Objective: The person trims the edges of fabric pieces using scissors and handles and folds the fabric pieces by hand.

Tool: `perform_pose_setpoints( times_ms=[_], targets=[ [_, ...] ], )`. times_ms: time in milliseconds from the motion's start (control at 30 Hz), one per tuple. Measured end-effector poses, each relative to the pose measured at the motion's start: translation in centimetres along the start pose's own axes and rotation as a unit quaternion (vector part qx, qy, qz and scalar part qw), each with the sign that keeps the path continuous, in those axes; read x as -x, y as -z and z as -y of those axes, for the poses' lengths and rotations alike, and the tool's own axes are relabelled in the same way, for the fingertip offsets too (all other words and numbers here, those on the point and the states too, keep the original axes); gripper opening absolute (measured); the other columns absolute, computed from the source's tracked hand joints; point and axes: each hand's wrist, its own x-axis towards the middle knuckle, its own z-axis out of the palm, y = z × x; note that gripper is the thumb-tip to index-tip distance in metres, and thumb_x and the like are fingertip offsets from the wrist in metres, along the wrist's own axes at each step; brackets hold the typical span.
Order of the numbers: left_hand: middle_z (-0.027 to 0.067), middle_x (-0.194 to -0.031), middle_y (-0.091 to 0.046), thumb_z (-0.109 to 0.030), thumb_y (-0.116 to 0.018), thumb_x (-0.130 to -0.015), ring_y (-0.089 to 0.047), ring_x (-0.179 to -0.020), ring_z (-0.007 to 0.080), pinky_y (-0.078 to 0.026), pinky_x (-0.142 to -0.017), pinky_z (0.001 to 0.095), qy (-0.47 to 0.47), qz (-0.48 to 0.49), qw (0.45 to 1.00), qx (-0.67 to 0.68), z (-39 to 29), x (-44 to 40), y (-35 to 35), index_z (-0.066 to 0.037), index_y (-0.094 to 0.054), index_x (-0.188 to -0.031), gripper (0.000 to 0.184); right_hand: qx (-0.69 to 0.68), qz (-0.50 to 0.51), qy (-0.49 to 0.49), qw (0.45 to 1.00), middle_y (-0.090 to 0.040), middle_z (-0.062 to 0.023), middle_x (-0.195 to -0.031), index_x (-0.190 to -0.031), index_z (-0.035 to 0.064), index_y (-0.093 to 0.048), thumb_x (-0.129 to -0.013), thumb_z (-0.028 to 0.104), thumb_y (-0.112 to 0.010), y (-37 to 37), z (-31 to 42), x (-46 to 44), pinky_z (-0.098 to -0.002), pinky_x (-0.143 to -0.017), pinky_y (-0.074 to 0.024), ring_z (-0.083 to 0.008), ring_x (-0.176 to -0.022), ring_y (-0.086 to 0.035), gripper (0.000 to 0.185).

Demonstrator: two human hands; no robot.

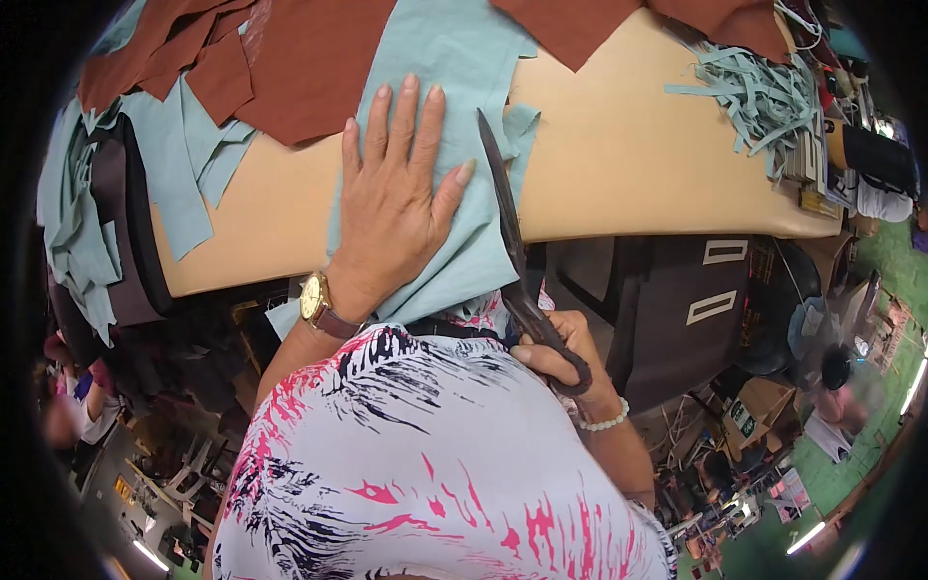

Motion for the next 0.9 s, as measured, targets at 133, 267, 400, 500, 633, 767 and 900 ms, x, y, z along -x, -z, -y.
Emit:
perform_pose_setpoints(
  times_ms=[133,267,400,500,633,767,900],
  targets=[
    [0.018,-0.14,-0.028,-0.033,-0.049,-0.086,-0.023,-0.13,0.0341,-0.017,-0.102,0.0512,0.013,-0.018,1.0,0.002,-0.6,0.3,-0.4,-0.004,-0.031,-0.135,0.06,0.006,-0.005,-0.001,1.0,-0.044,0.0043,-0.053,-0.062,0.004,-0.049,-0.071,0.011,-0.064,-0.1,-0.3,0.1,-0.0195,-0.043,-0.0253,-0.0021,-0.046,-0.036,0.018],
    [0.0185,-0.139,-0.029,-0.034,-0.049,-0.086,-0.024,-0.129,0.0349,-0.017,-0.101,0.052,0.025,-0.028,0.999,0.001,-1.1,0.5,-0.7,-0.004,-0.032,-0.134,0.059,-0.003,-0.015,-0.008,1.0,-0.043,0.0057,-0.055,-0.061,0.0051,-0.048,-0.07,0.009,-0.063,-0.5,-0.4,0.4,-0.0196,-0.045,-0.0238,-0.0017,-0.05,-0.035,0.018],
    [0.0198,-0.139,-0.029,-0.034,-0.047,-0.087,-0.024,-0.129,0.0358,-0.017,-0.101,0.0524,0.027,-0.023,0.999,-0.005,-1.5,0.6,-0.7,-0.002,-0.033,-0.133,0.059,-0.006,-0.023,-0.01,1.0,-0.042,0.006,-0.056,-0.061,0.0056,-0.048,-0.07,0.009,-0.063,-0.8,-0.7,0.6,-0.0201,-0.045,-0.0236,-0.0018,-0.05,-0.034,0.017],
    [0.0208,-0.138,-0.029,-0.035,-0.046,-0.087,-0.024,-0.128,0.0364,-0.017,-0.1,0.0529,0.028,-0.018,0.999,-0.013,-1.7,0.6,-0.7,0.0,-0.033,-0.132,0.058,0.008,-0.033,-0.002,0.999,-0.042,0.0061,-0.055,-0.06,0.0058,-0.048,-0.07,0.009,-0.063,-0.8,-1.3,0.6,-0.0206,-0.045,-0.0235,-0.002,-0.05,-0.034,0.018],
    [0.0228,-0.138,-0.028,-0.035,-0.045,-0.088,-0.024,-0.128,0.0376,-0.019,-0.099,0.0543,0.026,-0.022,0.999,-0.02,-1.9,0.7,-0.9,0.002,-0.033,-0.131,0.058,0.004,-0.038,0.01,0.999,-0.042,0.0059,-0.055,-0.06,0.0054,-0.049,-0.07,0.009,-0.064,-0.9,-1.9,0.7,-0.0206,-0.045,-0.0238,-0.0022,-0.05,-0.034,0.018],
    [0.0254,-0.137,-0.028,-0.034,-0.045,-0.088,-0.025,-0.127,0.039,-0.021,-0.097,0.0552,0.02,-0.023,0.999,-0.029,-2.1,0.7,-0.9,0.005,-0.033,-0.13,0.059,-0.007,-0.046,0.012,0.999,-0.043,0.0058,-0.055,-0.061,0.005,-0.05,-0.07,0.009,-0.064,-1.3,-2.2,0.8,-0.0205,-0.046,-0.0243,-0.0023,-0.05,-0.035,0.017],
    [0.0262,-0.136,-0.028,-0.033,-0.045,-0.088,-0.026,-0.126,0.0393,-0.022,-0.096,0.0549,0.018,-0.019,0.999,-0.041,-2.3,0.7,-0.9,0.008,-0.033,-0.128,0.058,-0.03,-0.06,0.003,0.998,-0.043,0.0059,-0.055,-0.061,0.005,-0.05,-0.07,0.011,-0.064,-1.7,-2.5,0.9,-0.0203,-0.046,-0.0249,-0.0022,-0.05,-0.036,0.018]
  ],
)
